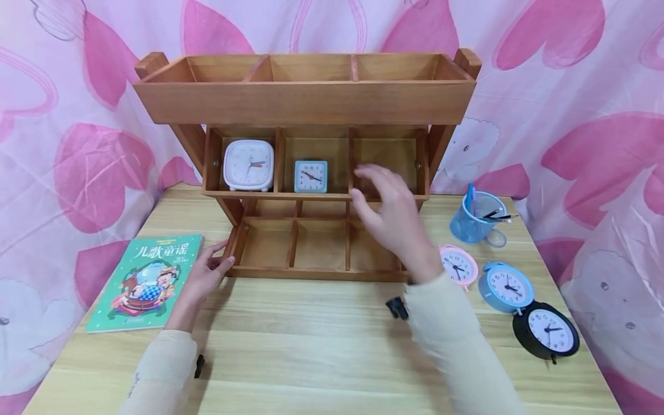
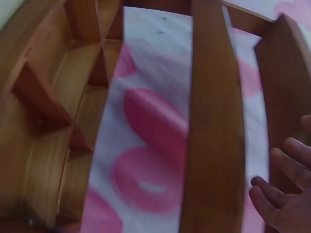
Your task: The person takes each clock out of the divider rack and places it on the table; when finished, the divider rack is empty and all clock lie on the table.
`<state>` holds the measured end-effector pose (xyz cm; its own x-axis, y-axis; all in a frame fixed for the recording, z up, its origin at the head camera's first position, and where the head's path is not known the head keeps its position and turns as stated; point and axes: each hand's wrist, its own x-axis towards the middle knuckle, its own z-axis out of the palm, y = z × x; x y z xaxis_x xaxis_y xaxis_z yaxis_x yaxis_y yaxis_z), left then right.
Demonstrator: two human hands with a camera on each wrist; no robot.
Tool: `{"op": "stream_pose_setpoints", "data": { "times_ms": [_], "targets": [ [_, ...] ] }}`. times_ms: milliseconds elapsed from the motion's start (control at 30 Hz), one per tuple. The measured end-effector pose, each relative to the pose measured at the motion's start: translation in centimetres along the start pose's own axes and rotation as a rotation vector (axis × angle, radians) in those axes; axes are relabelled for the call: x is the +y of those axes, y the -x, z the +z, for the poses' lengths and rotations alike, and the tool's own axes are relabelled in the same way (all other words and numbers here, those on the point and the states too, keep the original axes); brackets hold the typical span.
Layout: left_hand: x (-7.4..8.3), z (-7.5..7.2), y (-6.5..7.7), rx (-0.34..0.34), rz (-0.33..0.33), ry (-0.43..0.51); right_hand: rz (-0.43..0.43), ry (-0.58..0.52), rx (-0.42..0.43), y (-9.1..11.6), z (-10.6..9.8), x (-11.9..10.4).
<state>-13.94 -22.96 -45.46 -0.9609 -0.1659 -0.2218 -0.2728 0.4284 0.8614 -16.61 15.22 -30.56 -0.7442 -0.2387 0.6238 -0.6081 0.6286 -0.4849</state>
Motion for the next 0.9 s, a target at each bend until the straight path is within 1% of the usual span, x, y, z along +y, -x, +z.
{"op": "stream_pose_setpoints", "data": {
  "times_ms": [67, 167, 300, 400, 600, 733, 900],
  "targets": [
    [-0.1, 0.1, 0.0, 0.004, 0.011, -0.008, 0.017, -0.014, -0.045, -1.7, 1.4, 0.2],
    [-0.2, 0.1, 0.0, 0.002, 0.012, -0.016, 0.068, 0.005, -0.139, -3.7, 3.1, 0.6],
    [-0.2, 0.1, 0.0, -0.003, -0.004, -0.019, 0.15, 0.087, -0.283, -5.4, 4.5, 0.9],
    [-0.1, -0.1, 0.1, 0.0, -0.015, -0.009, 0.184, 0.158, -0.346, -6.1, 5.0, 0.7],
    [0.0, 0.0, 0.2, -0.007, -0.017, -0.001, 0.187, 0.261, -0.371, -6.2, 5.4, 0.5],
    [-0.1, -0.1, 0.1, -0.006, -0.013, -0.013, 0.194, 0.255, -0.348, -6.1, 5.5, 0.5],
    [-0.2, -0.2, -0.1, -0.01, 0.004, -0.022, 0.208, 0.215, -0.327, -6.1, 5.5, 0.7]
  ]
}}
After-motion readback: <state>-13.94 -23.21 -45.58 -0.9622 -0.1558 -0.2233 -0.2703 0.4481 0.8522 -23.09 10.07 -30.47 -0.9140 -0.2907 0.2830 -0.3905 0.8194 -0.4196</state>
